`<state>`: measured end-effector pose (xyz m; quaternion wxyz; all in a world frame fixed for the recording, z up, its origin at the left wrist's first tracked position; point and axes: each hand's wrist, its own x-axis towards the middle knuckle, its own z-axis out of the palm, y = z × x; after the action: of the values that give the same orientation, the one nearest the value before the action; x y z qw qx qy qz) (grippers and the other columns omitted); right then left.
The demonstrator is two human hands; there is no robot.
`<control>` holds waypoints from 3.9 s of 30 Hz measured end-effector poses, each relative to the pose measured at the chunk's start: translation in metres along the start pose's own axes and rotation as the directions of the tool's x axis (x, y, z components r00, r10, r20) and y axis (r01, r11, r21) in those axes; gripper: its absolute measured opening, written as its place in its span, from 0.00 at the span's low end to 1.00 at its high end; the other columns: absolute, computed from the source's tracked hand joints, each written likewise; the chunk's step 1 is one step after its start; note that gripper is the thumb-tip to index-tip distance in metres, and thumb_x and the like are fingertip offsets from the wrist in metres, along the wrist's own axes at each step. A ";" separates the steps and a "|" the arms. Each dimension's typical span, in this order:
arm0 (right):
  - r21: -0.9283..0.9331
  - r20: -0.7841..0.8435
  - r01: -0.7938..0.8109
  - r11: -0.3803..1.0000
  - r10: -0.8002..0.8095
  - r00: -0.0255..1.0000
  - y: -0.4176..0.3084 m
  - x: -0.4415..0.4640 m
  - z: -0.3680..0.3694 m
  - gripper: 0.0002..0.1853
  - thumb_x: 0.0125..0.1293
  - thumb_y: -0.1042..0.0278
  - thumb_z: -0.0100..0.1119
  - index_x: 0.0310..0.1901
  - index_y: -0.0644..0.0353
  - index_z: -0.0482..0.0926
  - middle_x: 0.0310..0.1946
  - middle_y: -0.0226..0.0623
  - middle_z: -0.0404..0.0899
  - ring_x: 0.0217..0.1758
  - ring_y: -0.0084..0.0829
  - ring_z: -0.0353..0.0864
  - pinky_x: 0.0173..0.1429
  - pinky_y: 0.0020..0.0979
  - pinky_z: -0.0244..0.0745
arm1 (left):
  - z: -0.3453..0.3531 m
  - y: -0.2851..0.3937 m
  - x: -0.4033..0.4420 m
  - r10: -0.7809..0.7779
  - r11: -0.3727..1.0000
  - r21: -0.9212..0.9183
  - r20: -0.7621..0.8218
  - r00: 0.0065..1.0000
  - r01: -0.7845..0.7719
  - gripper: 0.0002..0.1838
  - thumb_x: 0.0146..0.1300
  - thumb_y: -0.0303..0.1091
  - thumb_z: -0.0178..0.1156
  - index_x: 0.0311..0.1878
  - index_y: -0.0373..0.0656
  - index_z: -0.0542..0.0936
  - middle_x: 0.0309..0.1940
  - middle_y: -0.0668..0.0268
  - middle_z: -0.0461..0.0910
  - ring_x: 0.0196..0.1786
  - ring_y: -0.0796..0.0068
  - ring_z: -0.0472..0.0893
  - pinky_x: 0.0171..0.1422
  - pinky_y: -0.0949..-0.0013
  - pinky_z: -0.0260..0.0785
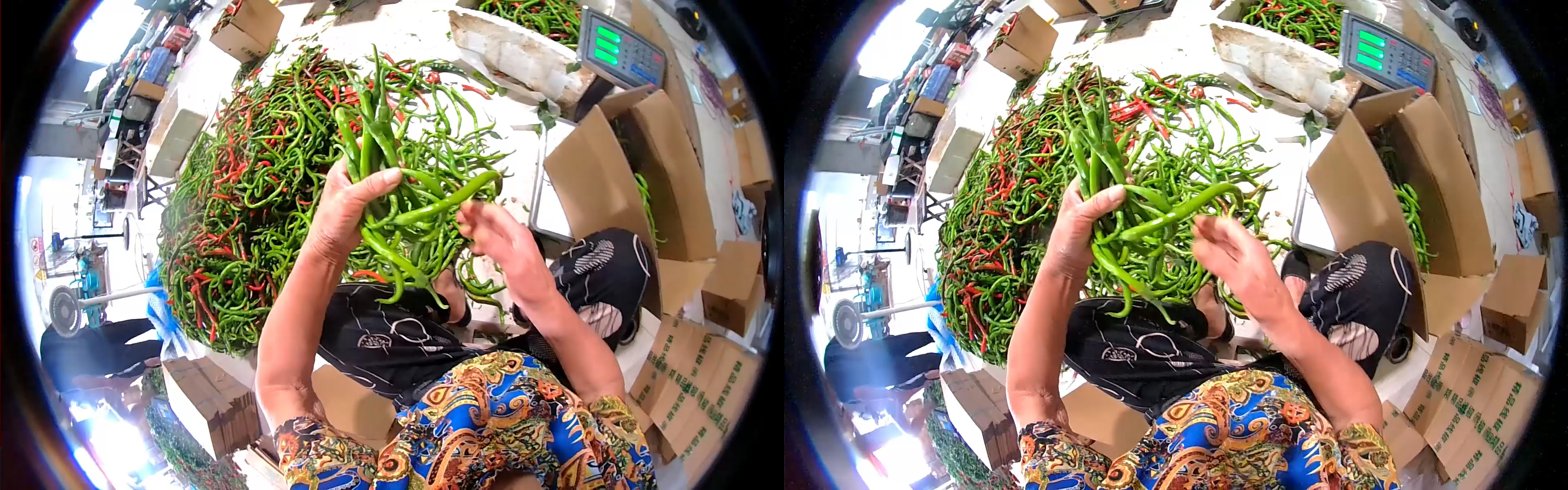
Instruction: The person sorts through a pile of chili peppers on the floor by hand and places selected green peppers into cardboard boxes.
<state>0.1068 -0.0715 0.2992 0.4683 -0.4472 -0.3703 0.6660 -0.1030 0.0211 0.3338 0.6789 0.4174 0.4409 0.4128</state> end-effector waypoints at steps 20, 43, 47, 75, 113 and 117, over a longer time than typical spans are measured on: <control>0.498 0.130 -0.189 0.846 0.143 0.981 -0.009 0.015 -0.075 0.16 0.71 0.64 0.53 0.54 0.66 0.74 0.35 0.31 0.75 0.31 0.19 0.71 0.33 0.20 0.68 | 0.044 -0.106 0.005 -0.159 0.724 -0.680 -0.005 0.987 0.113 0.19 0.61 0.28 0.58 0.56 0.37 0.74 0.46 0.55 0.81 0.47 0.61 0.82 0.48 0.63 0.80; -0.377 -0.060 -0.332 0.865 0.335 0.940 -0.064 0.001 -0.035 0.21 0.63 0.61 0.64 0.55 0.62 0.76 0.37 0.24 0.77 0.31 0.12 0.69 0.33 0.18 0.66 | 0.053 -0.097 -0.001 0.081 0.730 -0.682 0.141 0.987 0.037 0.30 0.56 0.30 0.65 0.61 0.38 0.66 0.41 0.60 0.79 0.47 0.60 0.82 0.53 0.59 0.78; -0.156 0.186 -0.239 0.959 0.266 0.946 -0.012 0.010 -0.029 0.20 0.58 0.66 0.70 0.50 0.64 0.80 0.39 0.30 0.82 0.41 0.19 0.79 0.50 0.23 0.73 | 0.063 -0.088 -0.010 0.032 0.835 -0.549 0.120 0.992 0.040 0.33 0.55 0.33 0.68 0.62 0.35 0.66 0.45 0.57 0.78 0.52 0.57 0.80 0.55 0.57 0.77; 0.500 0.042 0.085 0.862 -0.122 0.992 -0.116 -0.010 -0.146 0.17 0.64 0.61 0.59 0.45 0.66 0.72 0.32 0.33 0.72 0.23 0.15 0.64 0.22 0.17 0.62 | 0.043 -0.087 -0.001 0.039 0.832 -0.554 0.073 0.997 0.008 0.29 0.56 0.29 0.62 0.62 0.38 0.68 0.43 0.65 0.75 0.46 0.66 0.79 0.32 0.76 0.74; -0.262 0.396 -0.179 0.948 0.274 0.876 -0.078 0.006 -0.064 0.14 0.71 0.59 0.55 0.41 0.63 0.78 0.29 0.31 0.76 0.29 0.21 0.77 0.35 0.22 0.72 | 0.055 -0.080 -0.022 0.100 0.626 -0.744 0.373 0.923 0.233 0.36 0.56 0.23 0.58 0.69 0.45 0.60 0.57 0.51 0.75 0.61 0.46 0.75 0.31 0.69 0.82; -0.255 0.090 -0.303 0.918 0.334 0.938 -0.067 0.012 -0.057 0.15 0.62 0.55 0.67 0.34 0.61 0.82 0.17 0.24 0.71 0.18 0.16 0.68 0.22 0.20 0.63 | 0.070 -0.073 -0.023 0.020 0.849 -0.511 0.282 0.959 0.133 0.46 0.48 0.31 0.64 0.72 0.39 0.55 0.61 0.50 0.73 0.61 0.54 0.75 0.51 0.63 0.79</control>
<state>0.1787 -0.0362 0.3390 0.2711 -0.5095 -0.3994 0.7123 -0.0290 -0.0369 0.2898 0.8337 0.2565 0.2243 0.4345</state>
